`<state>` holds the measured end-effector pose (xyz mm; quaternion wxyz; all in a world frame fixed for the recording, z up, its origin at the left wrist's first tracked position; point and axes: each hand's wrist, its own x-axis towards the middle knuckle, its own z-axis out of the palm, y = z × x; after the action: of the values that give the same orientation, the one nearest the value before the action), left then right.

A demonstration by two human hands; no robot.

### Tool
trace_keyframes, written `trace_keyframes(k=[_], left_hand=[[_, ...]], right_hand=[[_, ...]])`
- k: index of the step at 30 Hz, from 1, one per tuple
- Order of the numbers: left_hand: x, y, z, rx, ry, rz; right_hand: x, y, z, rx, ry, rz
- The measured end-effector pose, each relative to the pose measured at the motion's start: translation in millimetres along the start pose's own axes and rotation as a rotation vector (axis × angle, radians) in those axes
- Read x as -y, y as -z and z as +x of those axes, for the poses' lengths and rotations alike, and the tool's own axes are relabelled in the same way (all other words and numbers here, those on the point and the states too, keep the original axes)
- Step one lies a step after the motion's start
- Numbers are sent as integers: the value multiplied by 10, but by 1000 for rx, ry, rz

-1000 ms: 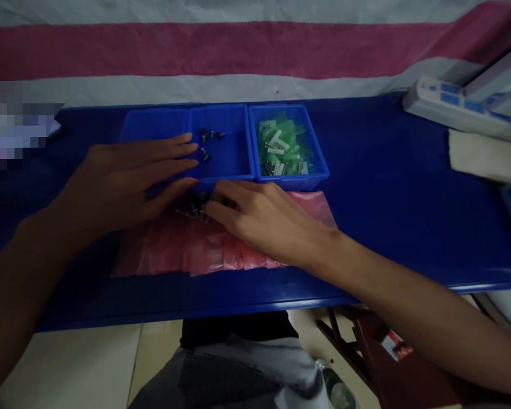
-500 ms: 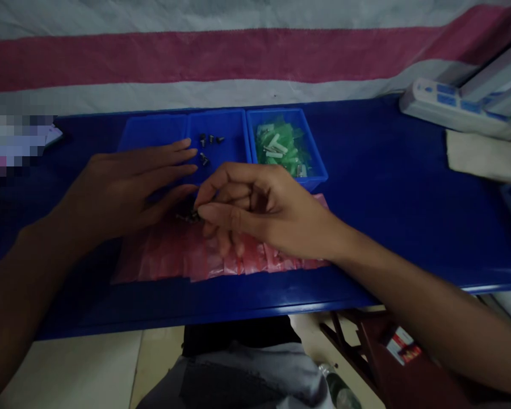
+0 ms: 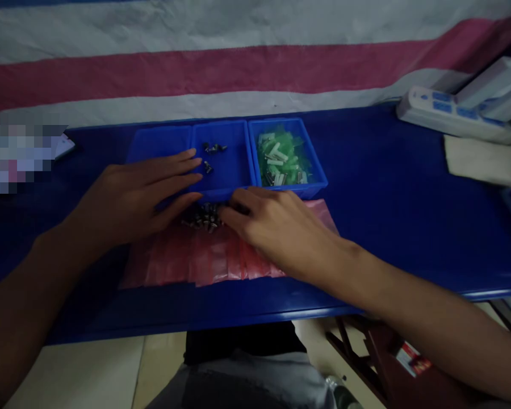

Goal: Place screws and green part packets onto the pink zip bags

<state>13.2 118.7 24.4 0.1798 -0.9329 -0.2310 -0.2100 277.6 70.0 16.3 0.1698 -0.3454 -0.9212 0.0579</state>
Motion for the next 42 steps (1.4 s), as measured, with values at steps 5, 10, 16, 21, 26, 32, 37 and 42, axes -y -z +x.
trace_keyframes(k=[5,10,16,21,26,32,37,42], left_hand=[[3,2,6,33,22,1],[-24,26,14,65,49,2],[-5,14,14,-3,-17,35],[10,9,-4,39,47,-28],[22,10,-11,7,0,-4],[7,15,-12,8,-18,24],[7,26,-7,11,-4,11],[6,34,8,7,-4,12]], right_hand=[[-8,-61,10,-16,127,-179],[-35,-40,18,10,194,-159],[-44,-61,22,-54,232,-162],[-16,-75,24,-195,186,-103],[21,-20,40,-401,7,313],[117,112,59,-358,-192,622],[146,131,81,-48,-313,1062],[70,111,115,-106,-429,1235]])
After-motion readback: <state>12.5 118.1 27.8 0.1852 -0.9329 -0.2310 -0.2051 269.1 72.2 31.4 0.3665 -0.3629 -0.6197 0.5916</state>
